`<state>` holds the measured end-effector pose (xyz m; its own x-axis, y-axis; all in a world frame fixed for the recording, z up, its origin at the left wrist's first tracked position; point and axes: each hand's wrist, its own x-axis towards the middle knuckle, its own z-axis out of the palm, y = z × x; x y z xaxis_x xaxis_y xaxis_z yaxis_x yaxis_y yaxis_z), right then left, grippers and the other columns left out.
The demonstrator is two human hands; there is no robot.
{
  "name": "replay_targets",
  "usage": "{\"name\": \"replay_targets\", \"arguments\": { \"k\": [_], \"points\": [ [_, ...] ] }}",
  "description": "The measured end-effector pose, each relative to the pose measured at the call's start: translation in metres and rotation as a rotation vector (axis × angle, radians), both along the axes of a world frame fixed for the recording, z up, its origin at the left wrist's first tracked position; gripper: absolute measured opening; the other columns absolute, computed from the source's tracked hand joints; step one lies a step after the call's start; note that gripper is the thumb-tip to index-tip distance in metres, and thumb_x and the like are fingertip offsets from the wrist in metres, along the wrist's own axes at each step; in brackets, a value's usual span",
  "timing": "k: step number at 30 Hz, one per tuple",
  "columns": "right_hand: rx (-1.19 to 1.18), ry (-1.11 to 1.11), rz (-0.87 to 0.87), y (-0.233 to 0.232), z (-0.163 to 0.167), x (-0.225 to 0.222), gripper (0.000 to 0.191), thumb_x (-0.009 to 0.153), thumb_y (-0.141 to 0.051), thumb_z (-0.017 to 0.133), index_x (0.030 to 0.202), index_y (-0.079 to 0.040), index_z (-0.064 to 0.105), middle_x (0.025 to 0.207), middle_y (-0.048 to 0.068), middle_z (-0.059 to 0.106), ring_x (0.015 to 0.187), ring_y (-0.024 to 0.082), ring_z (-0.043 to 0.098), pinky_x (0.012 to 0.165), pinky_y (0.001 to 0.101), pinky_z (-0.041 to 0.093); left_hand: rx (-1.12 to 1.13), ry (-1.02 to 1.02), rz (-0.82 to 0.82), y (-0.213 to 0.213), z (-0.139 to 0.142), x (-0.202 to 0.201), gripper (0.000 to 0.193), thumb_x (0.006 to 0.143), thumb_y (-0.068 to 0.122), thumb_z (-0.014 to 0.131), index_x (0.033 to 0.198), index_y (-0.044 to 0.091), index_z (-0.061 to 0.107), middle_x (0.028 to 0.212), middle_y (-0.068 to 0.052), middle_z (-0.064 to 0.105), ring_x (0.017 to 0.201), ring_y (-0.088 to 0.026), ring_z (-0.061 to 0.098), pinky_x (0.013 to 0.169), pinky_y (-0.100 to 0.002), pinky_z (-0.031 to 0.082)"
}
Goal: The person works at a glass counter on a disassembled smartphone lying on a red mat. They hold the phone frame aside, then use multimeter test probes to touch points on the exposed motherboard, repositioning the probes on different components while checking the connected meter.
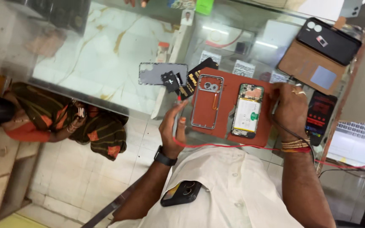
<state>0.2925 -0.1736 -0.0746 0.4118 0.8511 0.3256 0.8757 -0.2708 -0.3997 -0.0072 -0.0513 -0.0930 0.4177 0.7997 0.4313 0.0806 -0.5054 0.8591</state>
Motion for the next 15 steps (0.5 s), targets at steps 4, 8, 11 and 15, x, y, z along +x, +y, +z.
{"name": "replay_targets", "arguments": {
  "k": [4, 8, 11, 15],
  "points": [
    [0.031, -0.004, -0.002, 0.004, 0.000, -0.004, 0.020, 0.093, 0.001, 0.069, 0.109, -0.005, 0.058, 0.095, 0.015, 0.063, 0.093, 0.039, 0.062, 0.082, 0.0500, 0.048, -0.190, -0.095, -0.076, 0.012, -0.011, 0.000, 0.037, 0.115, 0.023, 0.046, 0.141, -0.003, 0.051, 0.140, -0.019, 0.066, 0.134, -0.030, 0.064, 0.115, -0.040, 0.050],
    [0.066, 0.035, -0.021, 0.007, 0.000, -0.005, 0.022, 0.094, 0.003, 0.067, 0.111, -0.005, 0.057, 0.101, 0.017, 0.064, 0.094, 0.041, 0.063, 0.080, 0.0502, 0.049, -0.274, -0.125, -0.160, 0.024, -0.018, 0.008, 0.042, 0.114, 0.028, 0.047, 0.141, -0.004, 0.052, 0.142, -0.020, 0.065, 0.136, -0.029, 0.062, 0.117, -0.041, 0.048],
    [0.106, -0.003, -0.028, 0.010, -0.002, -0.002, 0.021, 0.092, 0.003, 0.068, 0.109, -0.005, 0.057, 0.097, 0.018, 0.062, 0.090, 0.042, 0.062, 0.076, 0.0509, 0.049, -0.347, -0.207, -0.208, 0.030, -0.023, 0.018, 0.043, 0.115, 0.030, 0.047, 0.141, -0.004, 0.051, 0.143, -0.021, 0.062, 0.137, -0.029, 0.060, 0.120, -0.042, 0.045],
    [0.123, 0.116, -0.047, 0.005, 0.003, 0.003, 0.026, 0.075, 0.005, 0.068, 0.096, -0.005, 0.055, 0.088, 0.017, 0.063, 0.083, 0.040, 0.063, 0.070, 0.0488, 0.049, -0.556, -0.406, -0.281, 0.034, -0.027, 0.029, 0.049, 0.112, 0.035, 0.049, 0.143, -0.003, 0.044, 0.146, -0.024, 0.057, 0.139, -0.034, 0.057, 0.120, -0.048, 0.045]
  ]
}}
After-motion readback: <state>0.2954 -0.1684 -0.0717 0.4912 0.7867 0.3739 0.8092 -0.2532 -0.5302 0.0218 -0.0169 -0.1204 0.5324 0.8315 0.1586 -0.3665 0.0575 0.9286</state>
